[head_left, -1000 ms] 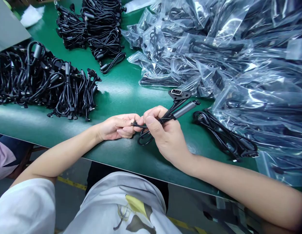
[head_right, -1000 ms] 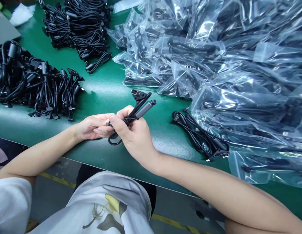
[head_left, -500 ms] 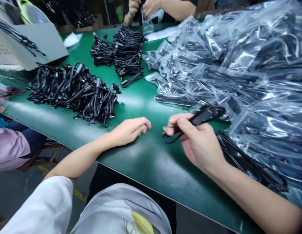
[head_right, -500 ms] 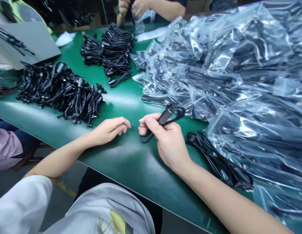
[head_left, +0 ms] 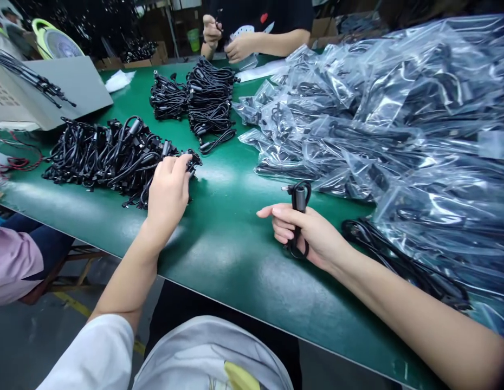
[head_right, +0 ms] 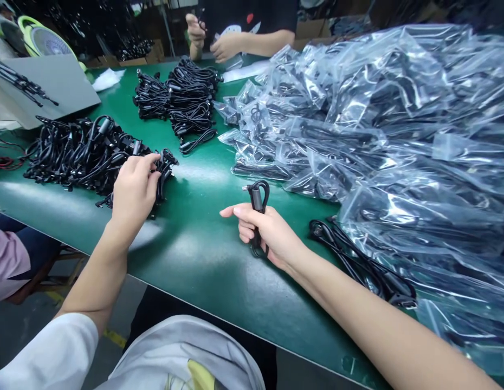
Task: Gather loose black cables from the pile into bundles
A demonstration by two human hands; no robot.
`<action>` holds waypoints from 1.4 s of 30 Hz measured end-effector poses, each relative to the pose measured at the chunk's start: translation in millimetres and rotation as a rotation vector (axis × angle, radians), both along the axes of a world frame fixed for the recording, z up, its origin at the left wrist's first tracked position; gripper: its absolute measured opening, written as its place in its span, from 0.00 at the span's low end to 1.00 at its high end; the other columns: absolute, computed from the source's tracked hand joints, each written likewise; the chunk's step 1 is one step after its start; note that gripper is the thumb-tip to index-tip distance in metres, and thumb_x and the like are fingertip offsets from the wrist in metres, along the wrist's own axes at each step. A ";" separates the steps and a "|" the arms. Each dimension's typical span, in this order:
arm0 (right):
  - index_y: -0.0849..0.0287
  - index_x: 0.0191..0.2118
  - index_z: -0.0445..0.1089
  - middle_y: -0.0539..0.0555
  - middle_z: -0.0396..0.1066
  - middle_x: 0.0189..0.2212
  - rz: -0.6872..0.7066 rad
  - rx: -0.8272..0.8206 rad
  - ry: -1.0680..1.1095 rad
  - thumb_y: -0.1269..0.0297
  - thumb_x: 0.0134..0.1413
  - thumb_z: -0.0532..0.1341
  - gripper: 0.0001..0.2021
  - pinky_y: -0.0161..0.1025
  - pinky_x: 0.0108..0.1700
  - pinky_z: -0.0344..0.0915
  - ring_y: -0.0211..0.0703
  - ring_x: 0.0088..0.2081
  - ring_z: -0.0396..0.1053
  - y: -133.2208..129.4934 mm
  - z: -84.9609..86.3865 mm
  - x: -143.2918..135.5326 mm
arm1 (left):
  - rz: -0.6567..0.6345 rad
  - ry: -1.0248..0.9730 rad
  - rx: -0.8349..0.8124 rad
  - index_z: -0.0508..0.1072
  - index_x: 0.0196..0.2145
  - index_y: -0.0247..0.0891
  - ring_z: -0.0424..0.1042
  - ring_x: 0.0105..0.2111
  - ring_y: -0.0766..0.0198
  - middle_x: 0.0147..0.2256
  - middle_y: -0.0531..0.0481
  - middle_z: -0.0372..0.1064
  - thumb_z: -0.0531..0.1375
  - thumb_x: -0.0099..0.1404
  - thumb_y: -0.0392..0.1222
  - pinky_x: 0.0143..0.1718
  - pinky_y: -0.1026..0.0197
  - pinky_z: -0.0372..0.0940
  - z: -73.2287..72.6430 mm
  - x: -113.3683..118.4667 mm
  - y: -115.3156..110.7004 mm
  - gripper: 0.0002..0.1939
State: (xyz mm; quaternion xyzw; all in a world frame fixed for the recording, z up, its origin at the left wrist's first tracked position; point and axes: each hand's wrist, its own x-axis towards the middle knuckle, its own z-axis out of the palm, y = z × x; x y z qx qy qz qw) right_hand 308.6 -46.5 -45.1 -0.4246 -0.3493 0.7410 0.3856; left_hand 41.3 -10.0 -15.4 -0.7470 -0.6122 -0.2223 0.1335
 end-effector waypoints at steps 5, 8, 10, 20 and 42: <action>0.65 0.36 0.80 0.43 0.47 0.18 0.014 -0.006 0.015 0.62 0.54 0.67 0.10 0.32 0.23 0.50 0.30 0.21 0.48 1.2 -0.8 -0.2 | 0.035 0.179 -0.098 0.65 0.60 0.30 0.67 0.46 0.46 0.49 0.32 0.69 0.55 0.66 0.29 0.47 0.48 0.65 -6.5 0.5 0.7 0.25; 0.63 0.37 0.81 0.43 0.51 0.16 0.040 0.023 0.028 0.61 0.55 0.67 0.10 0.32 0.24 0.53 0.30 0.20 0.51 0.5 -2.8 2.0 | -0.094 -0.027 -0.035 0.72 0.52 0.33 0.69 0.44 0.52 0.44 0.39 0.71 0.52 0.66 0.26 0.47 0.51 0.66 -6.4 -3.0 3.0 0.19; 0.62 0.37 0.81 0.44 0.55 0.15 0.070 0.038 0.042 0.61 0.54 0.68 0.09 0.32 0.24 0.54 0.31 0.21 0.54 -0.2 -4.4 3.0 | -0.176 -0.224 0.025 0.74 0.46 0.35 0.70 0.42 0.58 0.41 0.44 0.72 0.52 0.66 0.27 0.46 0.55 0.67 -3.3 -3.5 2.2 0.15; 0.61 0.39 0.81 0.52 0.72 0.30 0.018 0.001 0.101 0.63 0.59 0.64 0.10 0.36 0.41 0.73 0.36 0.32 0.73 -1.3 -0.6 -3.4 | -0.237 -1.092 0.080 0.76 0.41 0.39 0.70 0.35 0.68 0.35 0.52 0.71 0.66 0.56 0.29 0.40 0.65 0.67 16.6 -12.4 -6.7 0.14; 0.59 0.33 0.72 0.48 0.69 0.27 -0.073 0.089 0.048 0.49 0.48 0.70 0.17 0.38 0.36 0.61 0.39 0.31 0.65 -20.1 -8.2 -19.0 | -0.643 -0.964 -0.591 0.70 0.37 0.39 0.69 0.30 0.70 0.31 0.53 0.68 0.66 0.62 0.38 0.35 0.67 0.68 -23.8 62.7 -49.6 0.08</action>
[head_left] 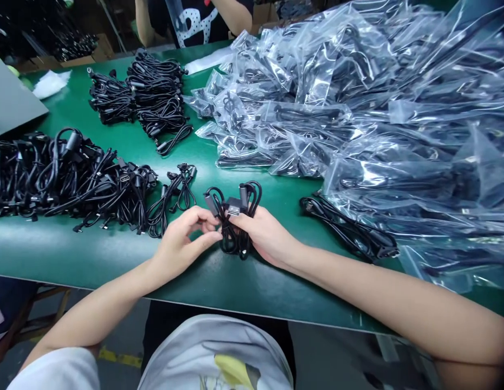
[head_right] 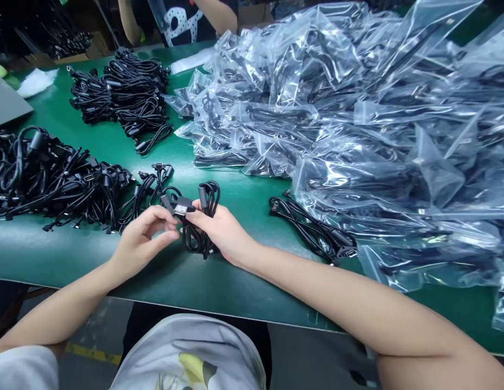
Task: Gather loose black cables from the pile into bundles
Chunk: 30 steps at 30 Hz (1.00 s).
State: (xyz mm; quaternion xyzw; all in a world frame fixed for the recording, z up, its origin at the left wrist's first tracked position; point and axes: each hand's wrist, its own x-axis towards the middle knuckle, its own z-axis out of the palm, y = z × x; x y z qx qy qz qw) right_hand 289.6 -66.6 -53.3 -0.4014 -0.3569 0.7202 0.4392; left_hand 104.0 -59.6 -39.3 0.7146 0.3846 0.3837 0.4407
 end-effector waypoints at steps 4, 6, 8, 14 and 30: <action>0.58 0.35 0.69 0.47 0.66 0.28 0.042 0.102 -0.185 0.52 0.53 0.66 0.14 0.38 0.37 0.58 0.38 0.31 0.62 -3.5 1.1 1.6 | 0.124 -0.028 0.162 0.70 0.45 0.42 0.63 0.26 0.71 0.29 0.57 0.63 0.69 0.61 0.41 0.29 0.69 0.63 2.8 -7.0 8.1 0.17; 0.58 0.35 0.68 0.47 0.65 0.28 0.063 0.105 -0.226 0.52 0.56 0.64 0.14 0.38 0.37 0.57 0.38 0.31 0.60 -5.1 2.2 0.9 | 0.100 0.055 0.258 0.70 0.53 0.44 0.62 0.27 0.69 0.29 0.56 0.63 0.67 0.63 0.44 0.29 0.66 0.62 3.7 -9.6 11.2 0.22; 0.58 0.35 0.68 0.47 0.64 0.28 0.074 0.087 -0.233 0.51 0.57 0.63 0.14 0.38 0.36 0.57 0.38 0.31 0.60 -5.9 2.5 -0.2 | 0.071 0.162 0.385 0.71 0.56 0.45 0.62 0.28 0.66 0.29 0.54 0.65 0.66 0.65 0.46 0.31 0.63 0.62 3.9 -11.0 12.8 0.22; 0.59 0.35 0.68 0.49 0.67 0.30 0.056 0.035 -0.249 0.50 0.55 0.63 0.15 0.39 0.37 0.57 0.40 0.33 0.61 -5.6 -0.9 -2.4 | 0.041 0.282 0.532 0.75 0.54 0.47 0.62 0.29 0.64 0.28 0.53 0.66 0.61 0.69 0.46 0.35 0.60 0.61 2.7 -11.2 15.4 0.17; 0.58 0.32 0.68 0.47 0.66 0.29 0.132 0.084 -0.311 0.54 0.56 0.61 0.11 0.39 0.40 0.57 0.40 0.33 0.61 -6.5 -0.9 -1.2 | -0.033 0.236 0.249 0.80 0.48 0.45 0.68 0.40 0.60 0.38 0.48 0.70 0.62 0.68 0.43 0.45 0.56 0.64 3.9 -13.8 23.0 0.12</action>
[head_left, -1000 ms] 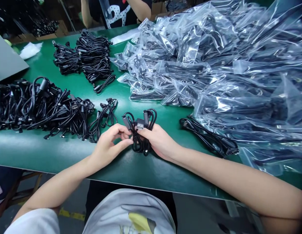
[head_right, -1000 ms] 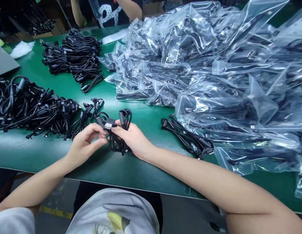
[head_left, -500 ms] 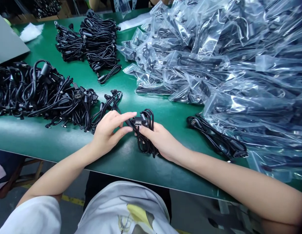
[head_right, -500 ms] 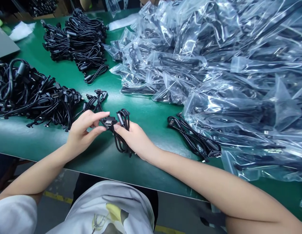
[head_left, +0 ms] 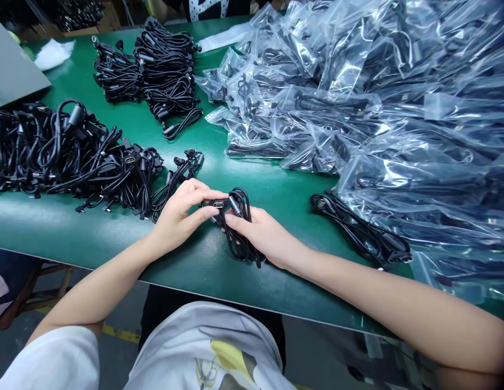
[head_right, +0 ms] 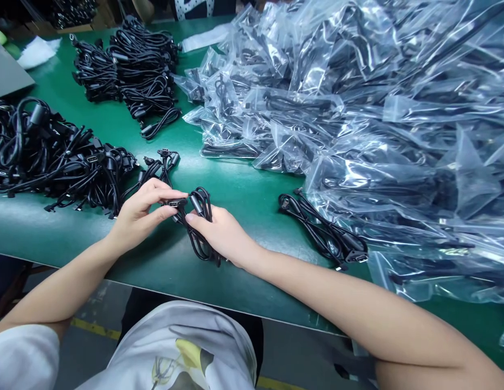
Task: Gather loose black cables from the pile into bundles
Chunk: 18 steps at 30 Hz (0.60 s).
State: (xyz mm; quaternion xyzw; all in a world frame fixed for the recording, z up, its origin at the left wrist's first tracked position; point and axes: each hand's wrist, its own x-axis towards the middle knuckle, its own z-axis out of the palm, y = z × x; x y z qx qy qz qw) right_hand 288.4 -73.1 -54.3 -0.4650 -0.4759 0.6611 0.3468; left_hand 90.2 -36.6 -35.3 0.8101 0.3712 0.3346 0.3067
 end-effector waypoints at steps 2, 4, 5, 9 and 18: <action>0.58 0.32 0.68 0.48 0.67 0.29 0.011 -0.019 -0.007 0.54 0.56 0.61 0.12 0.39 0.39 0.57 0.40 0.32 0.61 -0.2 0.1 0.1 | 0.033 -0.011 -0.045 0.81 0.46 0.44 0.68 0.39 0.60 0.37 0.48 0.71 0.62 0.67 0.43 0.45 0.56 0.64 -1.8 0.4 1.5 0.11; 0.58 0.32 0.68 0.48 0.67 0.29 0.013 -0.034 -0.006 0.53 0.56 0.61 0.12 0.39 0.38 0.57 0.40 0.31 0.61 -0.4 -0.1 0.2 | 0.061 -0.017 -0.072 0.81 0.44 0.43 0.69 0.38 0.60 0.36 0.48 0.72 0.63 0.67 0.44 0.44 0.57 0.64 -3.5 1.0 2.5 0.10; 0.58 0.32 0.68 0.48 0.67 0.28 0.013 -0.046 -0.003 0.53 0.55 0.62 0.13 0.39 0.37 0.57 0.39 0.31 0.60 -0.5 -0.2 0.3 | 0.073 -0.015 -0.081 0.82 0.43 0.43 0.69 0.37 0.60 0.35 0.48 0.72 0.64 0.66 0.44 0.44 0.57 0.64 -4.2 1.2 2.9 0.10; 0.59 0.32 0.69 0.48 0.67 0.27 0.028 -0.096 0.011 0.51 0.54 0.62 0.15 0.38 0.35 0.56 0.39 0.29 0.60 -1.0 0.1 0.4 | 0.105 0.002 -0.076 0.82 0.39 0.43 0.69 0.35 0.60 0.33 0.49 0.72 0.64 0.66 0.46 0.42 0.57 0.64 -6.1 1.9 3.5 0.09; 0.61 0.35 0.73 0.50 0.70 0.29 0.033 -0.166 0.090 0.49 0.54 0.65 0.17 0.36 0.33 0.55 0.37 0.29 0.60 0.3 -0.3 2.9 | 0.094 -0.060 -0.154 0.80 0.42 0.41 0.69 0.38 0.62 0.36 0.48 0.71 0.64 0.65 0.43 0.41 0.59 0.65 -4.5 1.3 3.8 0.09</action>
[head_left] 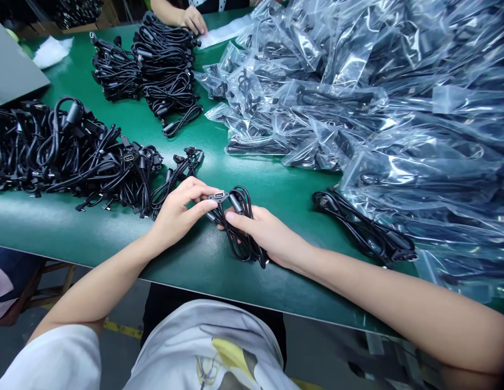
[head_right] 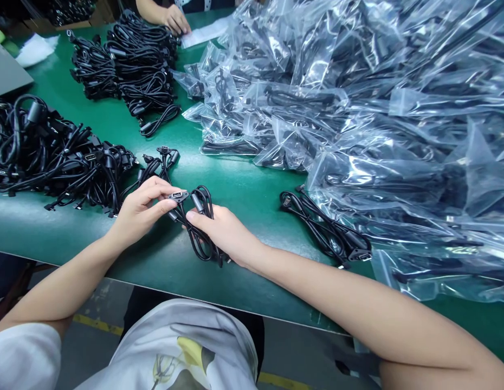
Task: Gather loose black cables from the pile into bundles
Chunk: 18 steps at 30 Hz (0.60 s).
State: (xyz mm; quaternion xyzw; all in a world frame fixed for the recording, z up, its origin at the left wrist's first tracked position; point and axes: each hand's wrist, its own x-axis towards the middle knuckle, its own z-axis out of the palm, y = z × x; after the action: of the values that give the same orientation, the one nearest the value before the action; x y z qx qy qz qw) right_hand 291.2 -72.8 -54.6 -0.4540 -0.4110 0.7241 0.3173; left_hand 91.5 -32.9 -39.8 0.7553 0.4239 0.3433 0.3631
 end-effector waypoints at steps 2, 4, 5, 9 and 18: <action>0.60 0.41 0.75 0.52 0.73 0.32 -0.003 -0.063 0.069 0.49 0.53 0.67 0.19 0.36 0.32 0.54 0.37 0.28 0.60 1.3 0.9 1.3 | 0.016 -0.090 -0.100 0.77 0.48 0.41 0.69 0.40 0.62 0.40 0.48 0.69 0.65 0.64 0.44 0.43 0.60 0.67 -1.6 -1.1 1.0 0.15; 0.59 0.46 0.75 0.52 0.75 0.34 -0.027 -0.095 0.121 0.50 0.51 0.69 0.21 0.35 0.31 0.54 0.37 0.28 0.60 2.4 2.0 2.3 | 0.023 -0.197 -0.231 0.72 0.52 0.41 0.69 0.40 0.63 0.41 0.49 0.67 0.67 0.61 0.44 0.43 0.60 0.68 -4.5 -2.1 2.0 0.21; 0.59 0.46 0.75 0.52 0.75 0.34 -0.044 -0.094 0.137 0.51 0.51 0.69 0.21 0.35 0.30 0.54 0.36 0.28 0.60 2.8 2.4 2.6 | 0.017 -0.241 -0.302 0.70 0.52 0.41 0.70 0.39 0.64 0.41 0.49 0.68 0.68 0.60 0.44 0.41 0.61 0.68 -6.0 -2.1 2.3 0.23; 0.59 0.41 0.77 0.51 0.74 0.30 -0.061 -0.076 0.165 0.51 0.50 0.70 0.18 0.35 0.30 0.54 0.36 0.27 0.60 3.4 3.0 3.0 | -0.020 -0.317 -0.525 0.69 0.48 0.40 0.71 0.32 0.67 0.40 0.50 0.72 0.70 0.56 0.42 0.35 0.63 0.68 -9.0 2.0 0.8 0.23; 0.59 0.35 0.74 0.48 0.73 0.30 -0.105 -0.060 0.190 0.61 0.35 0.77 0.19 0.36 0.37 0.59 0.37 0.32 0.65 3.5 1.3 -2.4 | 0.143 -0.471 -0.605 0.67 0.37 0.38 0.71 0.28 0.70 0.30 0.56 0.72 0.74 0.48 0.40 0.33 0.66 0.68 -4.3 10.1 -3.1 0.23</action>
State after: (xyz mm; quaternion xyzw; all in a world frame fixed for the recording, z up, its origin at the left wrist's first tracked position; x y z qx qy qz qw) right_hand 288.9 -69.3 -53.3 -0.4135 -0.3330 0.7581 0.3787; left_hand 101.7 -35.9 -44.1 0.4833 0.4624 0.3914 0.6320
